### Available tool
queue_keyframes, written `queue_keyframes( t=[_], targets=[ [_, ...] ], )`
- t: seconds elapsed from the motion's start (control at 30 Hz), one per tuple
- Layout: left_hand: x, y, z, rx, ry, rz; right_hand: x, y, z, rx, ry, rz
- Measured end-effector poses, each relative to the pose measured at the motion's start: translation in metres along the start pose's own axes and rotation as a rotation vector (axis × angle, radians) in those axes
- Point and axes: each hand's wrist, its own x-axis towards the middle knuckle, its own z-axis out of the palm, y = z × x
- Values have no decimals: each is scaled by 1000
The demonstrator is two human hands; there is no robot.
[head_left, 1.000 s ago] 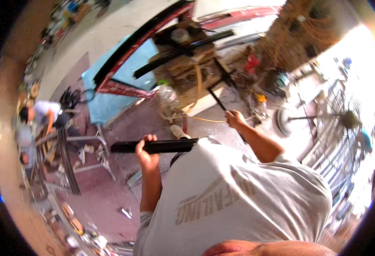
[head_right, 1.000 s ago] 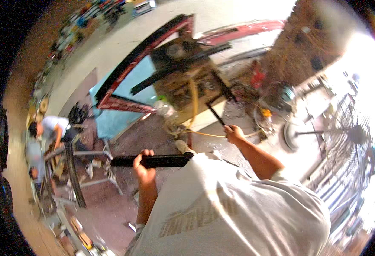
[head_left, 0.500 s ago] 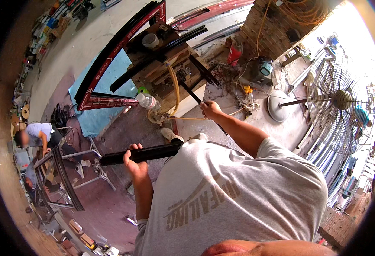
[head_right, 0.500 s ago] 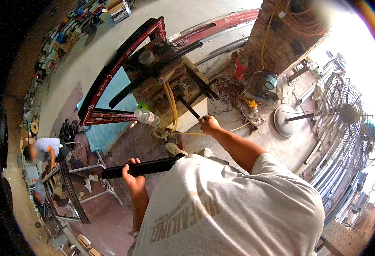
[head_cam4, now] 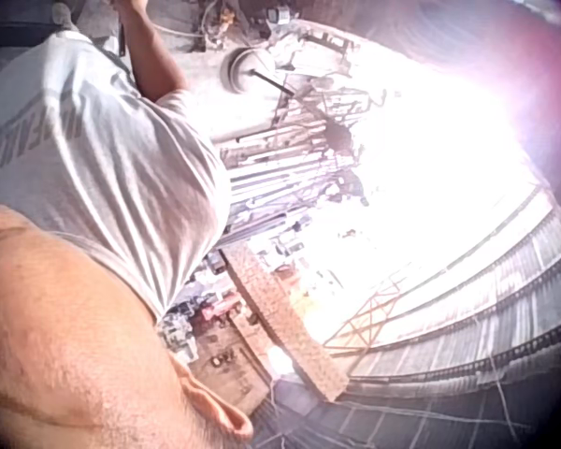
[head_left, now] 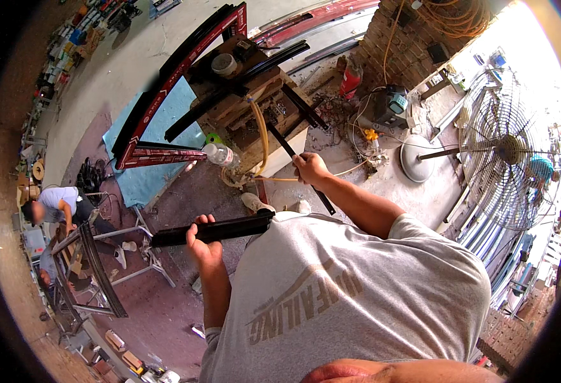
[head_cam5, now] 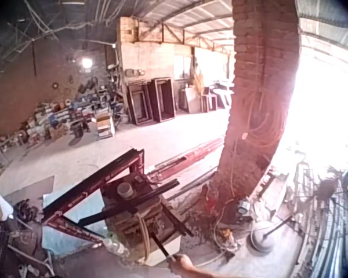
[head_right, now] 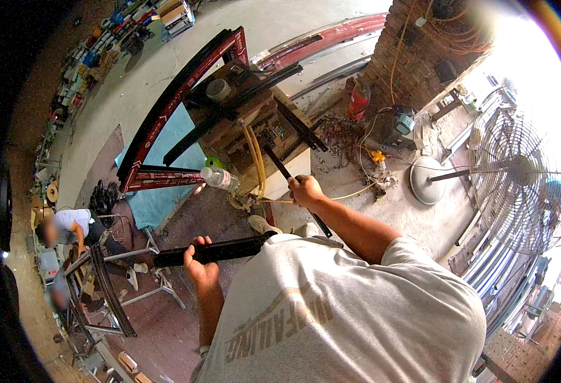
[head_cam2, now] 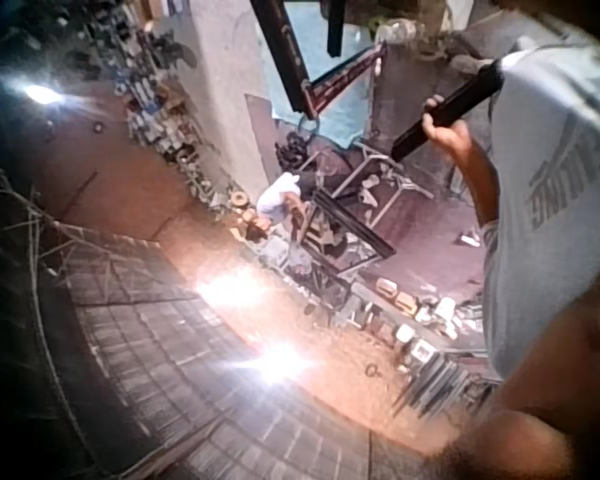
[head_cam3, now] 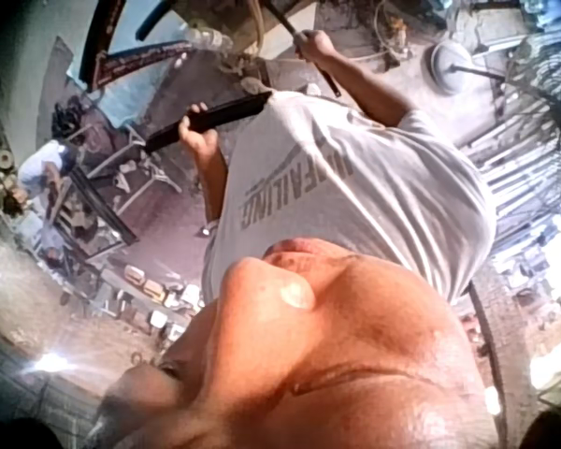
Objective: The person repeatedly picks up black frame profiles and places them into a miter saw jig to cut them. Another person assembles the cut pieces into window frames in the background. The camera wearer continues the repetitive cycle of loading and cutting profiles.
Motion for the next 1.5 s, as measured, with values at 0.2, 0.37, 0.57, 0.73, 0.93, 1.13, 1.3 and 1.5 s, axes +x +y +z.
queue_keyframes(
  t=[0.2,0.37,0.57,0.73,0.93,1.13,1.3,1.5],
  targets=[
    [-1,0,3,-28,-63,-59,83,71,-1,81,15,-70],
    [-6,10,4,-141,-57,-37,62,18,18,33,19,-53],
    [-2,14,-5,-213,-20,48,52,8,12,43,-52,-13],
    [15,19,-8,-263,-92,36,48,3,12,31,-54,20],
    [30,26,4,-262,-57,33,52,7,11,44,-32,29],
    [49,23,3,-271,-47,31,35,-12,20,53,-14,60],
    [49,23,4,-269,-33,24,24,-21,21,64,-27,92],
    [43,23,1,-281,-40,12,29,-11,14,85,-52,90]
  ],
)
